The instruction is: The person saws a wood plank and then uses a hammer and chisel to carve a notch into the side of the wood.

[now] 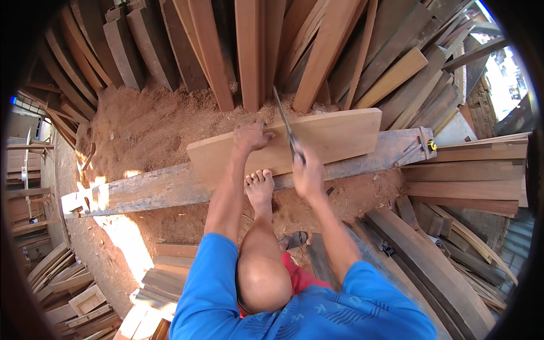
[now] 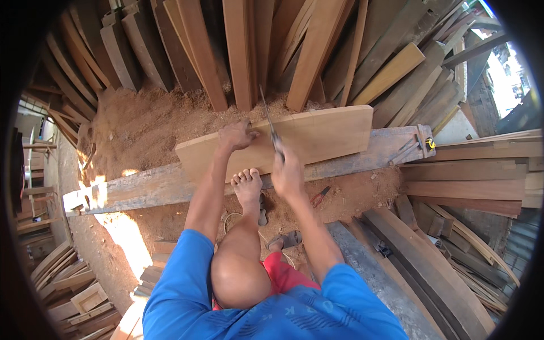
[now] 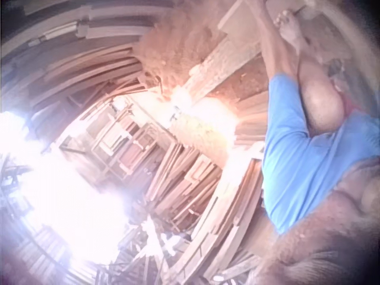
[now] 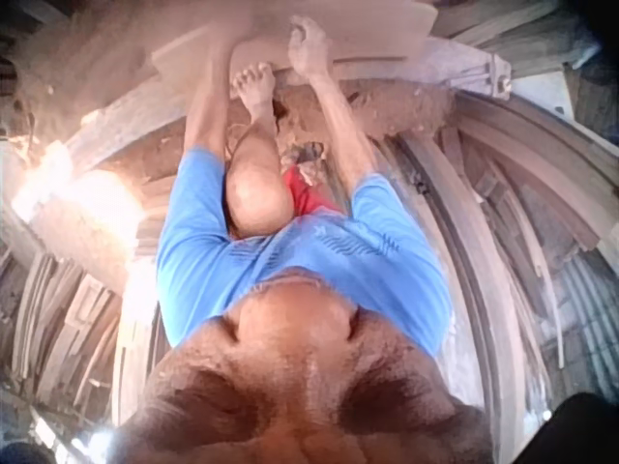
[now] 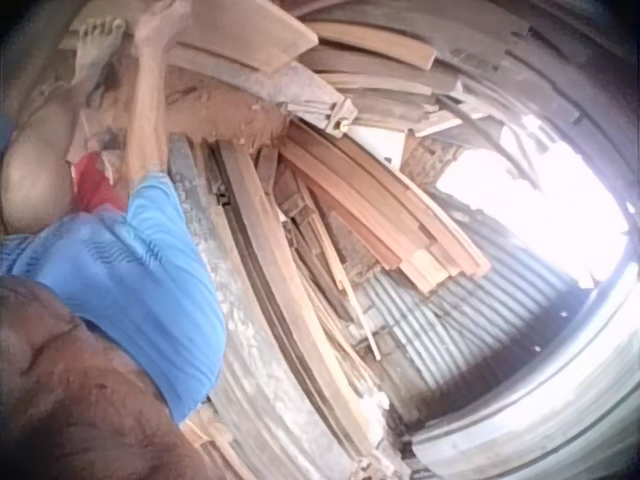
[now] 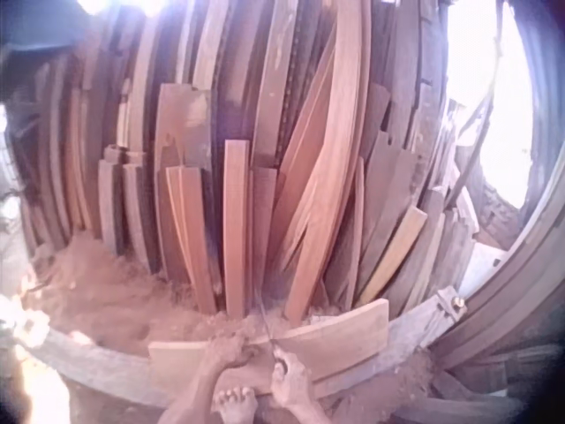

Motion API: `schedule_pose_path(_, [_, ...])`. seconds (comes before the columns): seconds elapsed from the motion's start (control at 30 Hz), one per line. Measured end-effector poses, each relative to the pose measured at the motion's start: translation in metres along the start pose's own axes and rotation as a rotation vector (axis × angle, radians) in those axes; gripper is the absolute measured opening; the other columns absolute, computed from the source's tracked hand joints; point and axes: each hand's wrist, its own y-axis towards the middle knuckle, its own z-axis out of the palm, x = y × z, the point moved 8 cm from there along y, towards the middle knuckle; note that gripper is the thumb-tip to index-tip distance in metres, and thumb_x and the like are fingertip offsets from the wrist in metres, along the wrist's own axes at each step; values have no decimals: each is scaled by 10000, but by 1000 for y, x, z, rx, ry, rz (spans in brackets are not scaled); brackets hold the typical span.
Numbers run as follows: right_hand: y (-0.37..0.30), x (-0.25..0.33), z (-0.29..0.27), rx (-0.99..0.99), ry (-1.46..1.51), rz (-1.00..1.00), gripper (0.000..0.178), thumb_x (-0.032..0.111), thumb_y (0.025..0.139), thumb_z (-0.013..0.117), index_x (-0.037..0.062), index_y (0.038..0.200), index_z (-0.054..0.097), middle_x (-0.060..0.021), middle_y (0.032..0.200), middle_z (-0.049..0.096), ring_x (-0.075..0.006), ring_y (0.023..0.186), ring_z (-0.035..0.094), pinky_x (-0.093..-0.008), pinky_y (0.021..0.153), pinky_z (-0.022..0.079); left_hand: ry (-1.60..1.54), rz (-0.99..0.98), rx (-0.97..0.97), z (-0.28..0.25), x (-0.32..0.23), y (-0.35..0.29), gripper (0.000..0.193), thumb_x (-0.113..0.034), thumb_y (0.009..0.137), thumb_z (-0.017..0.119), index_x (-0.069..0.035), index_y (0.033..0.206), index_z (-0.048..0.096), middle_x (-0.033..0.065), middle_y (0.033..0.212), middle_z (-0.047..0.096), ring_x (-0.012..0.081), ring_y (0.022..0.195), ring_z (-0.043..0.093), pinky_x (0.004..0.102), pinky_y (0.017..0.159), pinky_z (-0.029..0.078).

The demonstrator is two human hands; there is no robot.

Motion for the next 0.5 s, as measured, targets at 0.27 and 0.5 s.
schedule_pose_path(0.27, [-45, -14, -15, -32, 64, 102, 327, 54, 1020, 579, -52, 1316, 666, -261, 1183, 749, -399, 1081, 748, -426, 953, 565, 41, 37, -74, 7, -1, 0, 607, -573, 952, 694, -104, 1333, 634, 193, 1361, 689, 373, 1325, 627, 587, 1129, 430])
schedule_pose_path(0.5, [-44, -1, -14, -26, 3, 96, 331, 64, 1003, 609, -16, 1317, 675, -261, 1150, 743, -416, 1077, 732, -439, 931, 562, 46, 48, -17, -3, -10, -5, 582, -546, 967, 680, -115, 1356, 631, 195, 1313, 716, 386, 1285, 650, 549, 1085, 485])
